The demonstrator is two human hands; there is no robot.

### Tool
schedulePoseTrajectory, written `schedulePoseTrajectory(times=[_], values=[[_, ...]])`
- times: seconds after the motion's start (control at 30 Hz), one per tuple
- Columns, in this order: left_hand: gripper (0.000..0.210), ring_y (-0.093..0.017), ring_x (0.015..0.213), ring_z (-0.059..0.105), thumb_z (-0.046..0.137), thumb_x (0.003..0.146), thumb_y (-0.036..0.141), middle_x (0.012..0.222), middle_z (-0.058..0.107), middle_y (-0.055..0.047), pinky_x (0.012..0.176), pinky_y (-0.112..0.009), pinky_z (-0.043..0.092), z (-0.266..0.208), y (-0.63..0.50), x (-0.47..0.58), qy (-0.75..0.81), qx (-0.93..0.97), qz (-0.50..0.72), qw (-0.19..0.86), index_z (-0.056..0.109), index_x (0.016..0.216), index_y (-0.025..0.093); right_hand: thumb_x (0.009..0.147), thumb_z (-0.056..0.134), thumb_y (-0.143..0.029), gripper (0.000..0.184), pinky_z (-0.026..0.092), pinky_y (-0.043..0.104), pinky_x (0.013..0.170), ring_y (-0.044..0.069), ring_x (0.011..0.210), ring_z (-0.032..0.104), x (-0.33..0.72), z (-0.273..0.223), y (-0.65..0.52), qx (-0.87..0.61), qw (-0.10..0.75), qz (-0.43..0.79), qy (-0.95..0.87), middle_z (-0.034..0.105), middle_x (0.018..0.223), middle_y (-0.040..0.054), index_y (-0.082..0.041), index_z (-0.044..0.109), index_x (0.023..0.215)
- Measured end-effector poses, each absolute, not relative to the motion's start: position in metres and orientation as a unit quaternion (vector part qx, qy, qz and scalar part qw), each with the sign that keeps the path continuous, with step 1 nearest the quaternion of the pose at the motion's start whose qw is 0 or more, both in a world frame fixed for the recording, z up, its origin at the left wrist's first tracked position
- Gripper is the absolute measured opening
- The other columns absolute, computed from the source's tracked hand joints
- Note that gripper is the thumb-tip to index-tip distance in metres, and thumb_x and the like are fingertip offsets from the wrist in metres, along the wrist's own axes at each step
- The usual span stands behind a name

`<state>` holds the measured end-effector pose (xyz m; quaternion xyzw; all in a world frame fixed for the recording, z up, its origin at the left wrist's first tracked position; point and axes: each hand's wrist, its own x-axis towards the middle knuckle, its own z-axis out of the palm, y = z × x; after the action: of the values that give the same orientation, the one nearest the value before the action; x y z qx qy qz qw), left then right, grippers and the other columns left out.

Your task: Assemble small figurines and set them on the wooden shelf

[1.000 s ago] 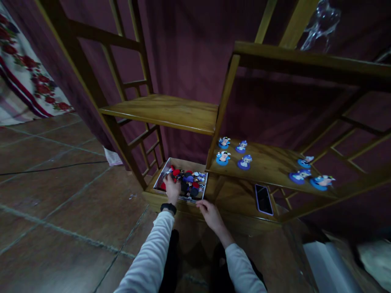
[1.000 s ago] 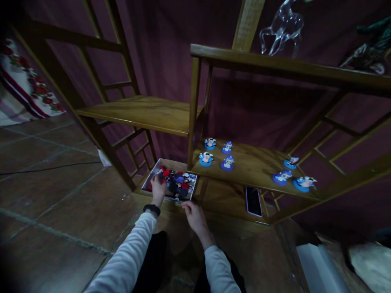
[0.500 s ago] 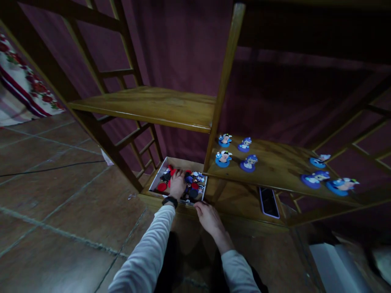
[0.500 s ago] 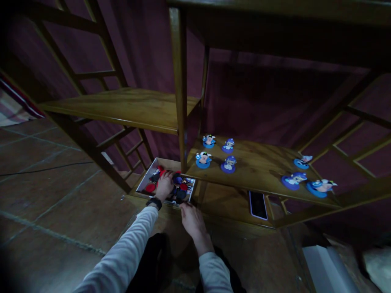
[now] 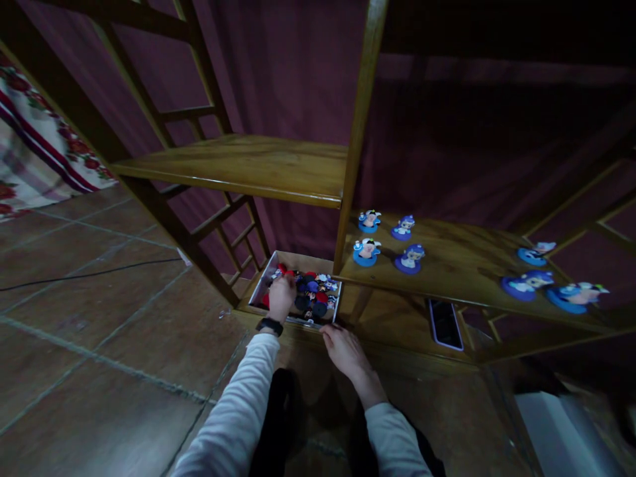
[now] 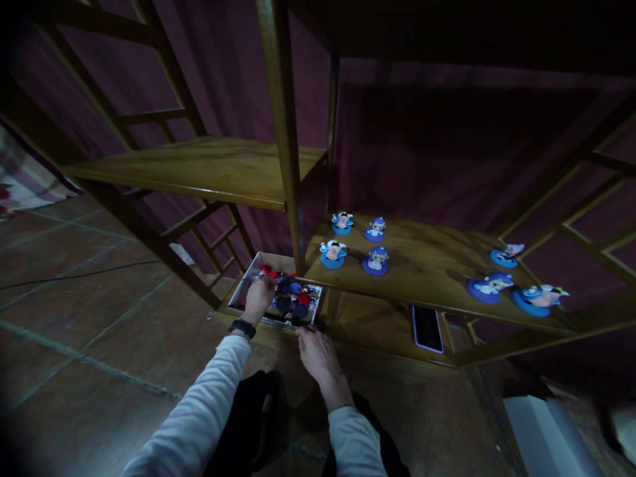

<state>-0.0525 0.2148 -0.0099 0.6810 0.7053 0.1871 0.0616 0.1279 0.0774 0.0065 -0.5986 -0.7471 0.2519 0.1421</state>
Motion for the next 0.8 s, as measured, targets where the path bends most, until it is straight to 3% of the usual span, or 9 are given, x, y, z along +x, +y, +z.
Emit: schedulePoseTrajectory(times=[0.2,0.33,0.5,0.8], values=[[0.032,-0.019,0.098,0.058,0.045,0.077,0.010,0.104,0.063,-0.010,0.088,-0.026,0.042,-0.031,0.244,-0.020,0.626,0.740,0.210,0.129,0.062,0.103,0.015,0.088,0.035,-0.020,0.029,0.041,0.024,0.081,0.015,0.095,0.059,0.127,0.008,0.078,-0.597,0.143,0.248,-0.750,0.064,0.104,0.0015,-0.026,0.057,0.105],[0.026,-0.023,0.092,0.061,0.050,0.075,0.012,0.093,0.065,-0.015,0.080,-0.028,0.045,-0.043,0.251,-0.015,0.656,0.723,0.154,0.150,0.065,0.096,0.013,0.088,0.035,-0.020,0.029,0.041,0.025,0.079,0.015,0.092,0.060,0.125,0.009,0.079,-0.597,0.146,0.253,-0.748,0.064,0.104,0.0014,-0.027,0.058,0.105],[0.019,-0.022,0.091,0.060,0.057,0.072,0.018,0.101,0.062,-0.013,0.078,-0.028,0.045,-0.053,0.252,-0.019,0.660,0.712,0.168,0.170,0.063,0.090,0.016,0.087,0.038,-0.019,0.029,0.041,0.025,0.081,0.015,0.095,0.060,0.121,0.008,0.081,-0.594,0.146,0.266,-0.745,0.063,0.106,0.0011,-0.028,0.058,0.106],[0.012,-0.015,0.070,0.057,0.058,0.064,0.010,0.070,0.060,-0.002,0.068,-0.026,0.043,-0.035,0.239,-0.022,0.662,0.663,0.274,0.215,0.055,0.074,0.016,0.086,0.039,-0.018,0.029,0.041,0.025,0.080,0.015,0.094,0.060,0.122,0.011,0.081,-0.607,0.138,0.265,-0.736,0.064,0.106,0.0011,-0.029,0.059,0.104]])
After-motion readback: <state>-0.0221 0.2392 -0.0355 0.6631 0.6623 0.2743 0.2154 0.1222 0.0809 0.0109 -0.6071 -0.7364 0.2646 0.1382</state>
